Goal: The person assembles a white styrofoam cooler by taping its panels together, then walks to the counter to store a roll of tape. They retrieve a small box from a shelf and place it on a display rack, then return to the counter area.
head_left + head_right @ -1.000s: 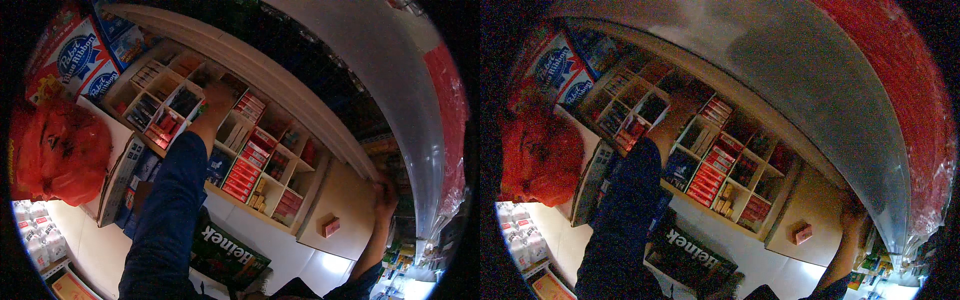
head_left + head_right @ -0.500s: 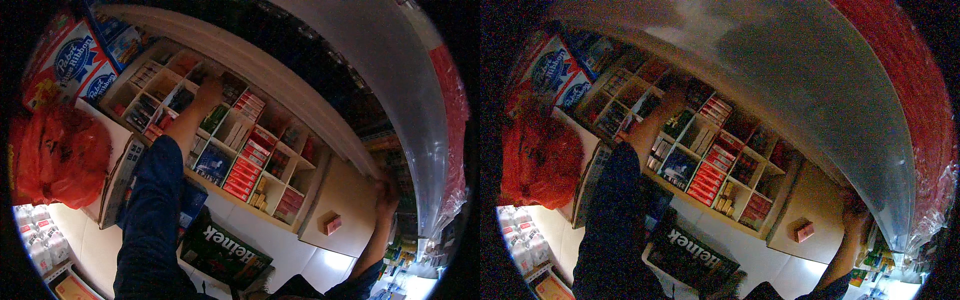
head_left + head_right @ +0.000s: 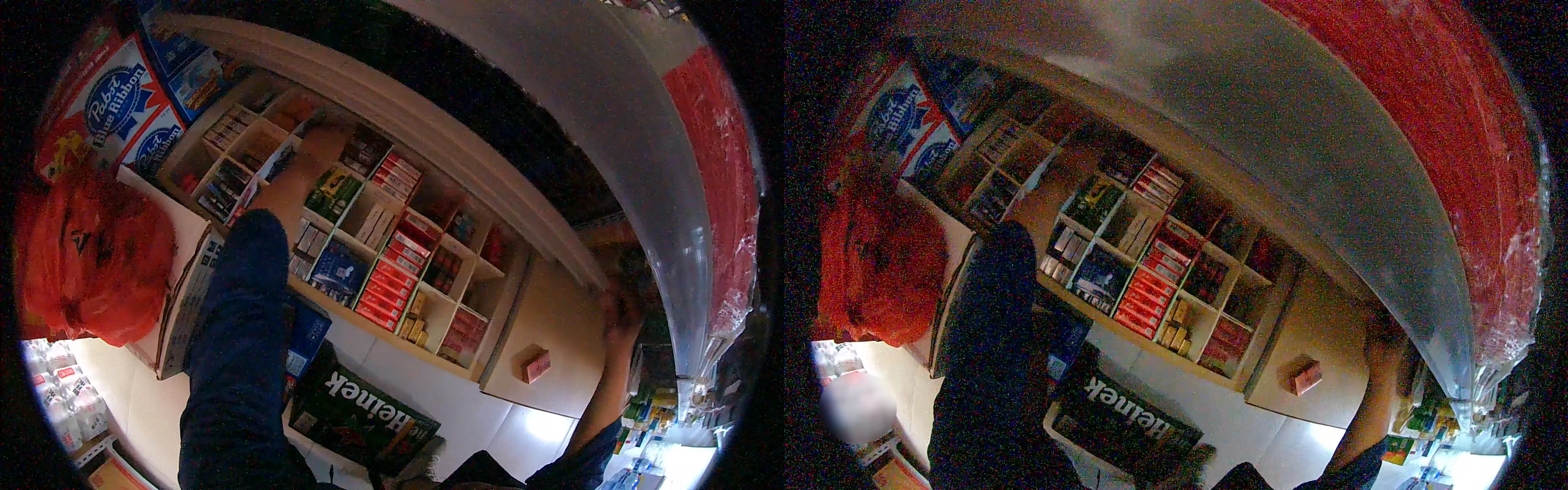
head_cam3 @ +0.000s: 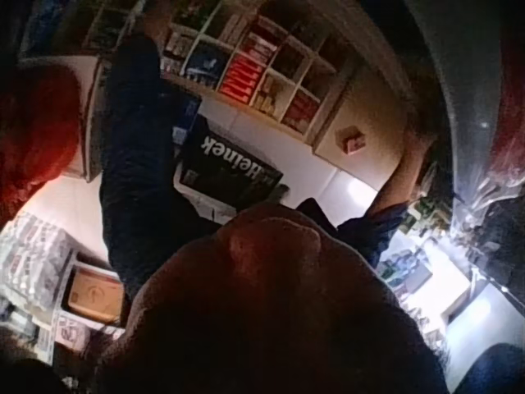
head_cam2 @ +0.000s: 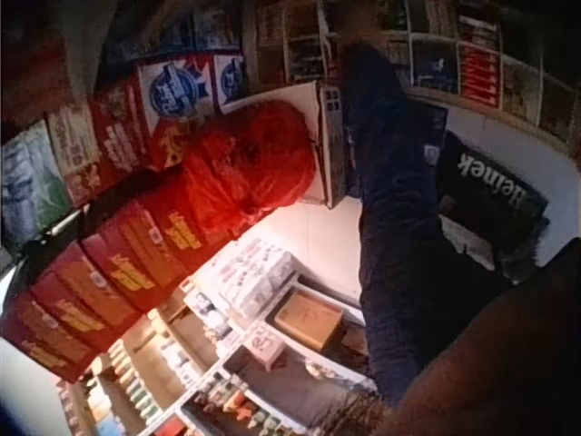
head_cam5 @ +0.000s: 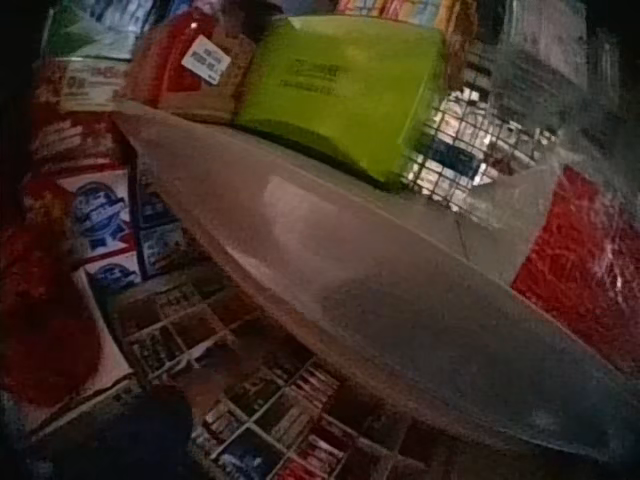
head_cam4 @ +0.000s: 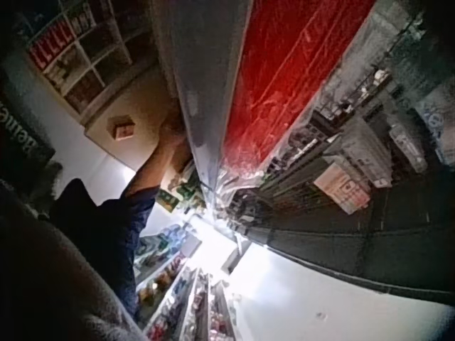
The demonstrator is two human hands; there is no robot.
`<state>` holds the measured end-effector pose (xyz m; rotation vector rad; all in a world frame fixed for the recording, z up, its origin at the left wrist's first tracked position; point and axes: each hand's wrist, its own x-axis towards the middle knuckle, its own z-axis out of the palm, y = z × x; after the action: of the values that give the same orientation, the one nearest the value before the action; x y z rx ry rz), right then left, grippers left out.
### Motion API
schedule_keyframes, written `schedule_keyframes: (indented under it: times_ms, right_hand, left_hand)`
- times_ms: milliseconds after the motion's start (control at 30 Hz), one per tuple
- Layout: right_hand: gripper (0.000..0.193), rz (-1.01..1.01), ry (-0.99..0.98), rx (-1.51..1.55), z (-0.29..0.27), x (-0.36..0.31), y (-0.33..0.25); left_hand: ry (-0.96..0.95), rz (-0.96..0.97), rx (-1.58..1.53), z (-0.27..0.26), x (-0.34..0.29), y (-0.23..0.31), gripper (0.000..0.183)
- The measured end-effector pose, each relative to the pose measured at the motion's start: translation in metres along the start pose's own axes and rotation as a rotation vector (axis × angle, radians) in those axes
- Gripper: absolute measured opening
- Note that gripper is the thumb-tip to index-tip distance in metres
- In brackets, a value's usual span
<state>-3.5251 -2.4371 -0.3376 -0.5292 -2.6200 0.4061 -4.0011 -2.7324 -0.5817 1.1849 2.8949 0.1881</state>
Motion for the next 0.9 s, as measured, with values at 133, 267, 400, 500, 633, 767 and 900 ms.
schedule_keyframes:
  times_ms: [133, 267, 400, 500, 633, 767, 900]
  right_hand:
    - [0.031, -0.002, 0.004, 0.026, 0.002, 0.003, 0.000]
    - [0.032, 0.136, 0.009, -0.004, 0.004, -0.012, -0.001]
    - [0.034, -0.063, -0.070, -0.017, 0.032, -0.041, -0.015]
    - [0.039, -0.389, -0.134, -0.160, 0.053, -0.073, -0.041]
    - [0.037, -0.766, -0.276, -0.275, 0.104, -0.125, -0.054]
    - [0.039, -0.966, -0.470, -0.463, 0.169, -0.163, -0.049]
    - [0.040, -0.849, -0.642, -0.343, 0.164, -0.172, -0.065]
  left_hand:
    - [0.409, 0.206, -0.173, -0.020, -0.037, -0.027, 0.047]
    - [0.311, 0.110, -0.491, -0.042, -0.123, 0.015, 0.033]
    - [0.460, 0.050, -0.783, -0.063, -0.247, 0.061, 0.030]
    - [0.350, -0.007, -0.874, -0.085, -0.324, 0.080, 0.030]
    - [0.340, -0.087, -0.714, -0.097, -0.403, 0.063, 0.032]
    - [0.378, -0.208, -0.827, -0.109, -0.456, 0.061, 0.035]
    - [0.312, -0.243, -0.889, -0.128, -0.487, 0.081, 0.038]
